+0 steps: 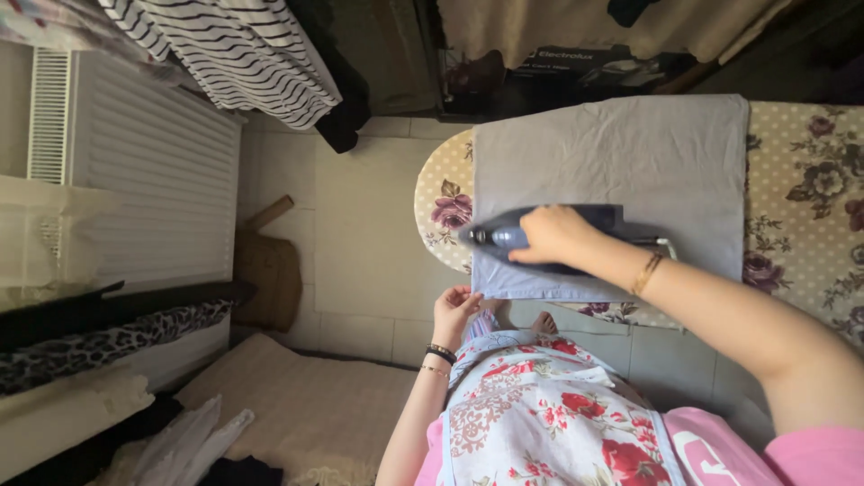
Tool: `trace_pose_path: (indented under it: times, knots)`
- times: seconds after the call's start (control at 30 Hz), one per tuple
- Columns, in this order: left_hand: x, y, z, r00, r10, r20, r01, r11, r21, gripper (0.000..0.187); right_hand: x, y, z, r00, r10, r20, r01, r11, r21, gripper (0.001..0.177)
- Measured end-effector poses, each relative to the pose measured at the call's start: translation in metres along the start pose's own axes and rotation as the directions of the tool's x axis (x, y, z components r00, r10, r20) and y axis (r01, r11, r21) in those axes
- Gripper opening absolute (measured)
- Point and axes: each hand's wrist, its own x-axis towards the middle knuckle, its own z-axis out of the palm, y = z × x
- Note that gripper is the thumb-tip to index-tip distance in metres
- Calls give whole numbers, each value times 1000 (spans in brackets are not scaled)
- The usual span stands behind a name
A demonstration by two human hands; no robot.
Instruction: Ironing a garment on an ironing board and folding clothes on a bed.
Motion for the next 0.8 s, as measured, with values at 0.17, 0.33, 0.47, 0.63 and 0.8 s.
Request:
trace_pose_path:
  times: [0.17,0.33,0.47,0.63,0.8]
  knots:
    - [3,-5,0,999,-20,-47,22,999,41,20,-13,9,4,990,31,-140,-29,999,15,65]
    - [1,-3,1,998,-32,-57,33,999,8,18,43,42,-16,901,323,-290,-255,935,248,68]
    - [-4,-4,1,998,-16,-57,17,1000,13,18,93,48,-29,907,415,68,-356,671,650,67]
    - [-2,-9,-2,999,11,-53,-12,1000,-7,20,110,-11,-75,878,475,58,-377,613,694,59]
    - [-16,17,-11,998,-57,24,58,998,-32,36,103,-13,-79,902,426,66,-383,724,574,58]
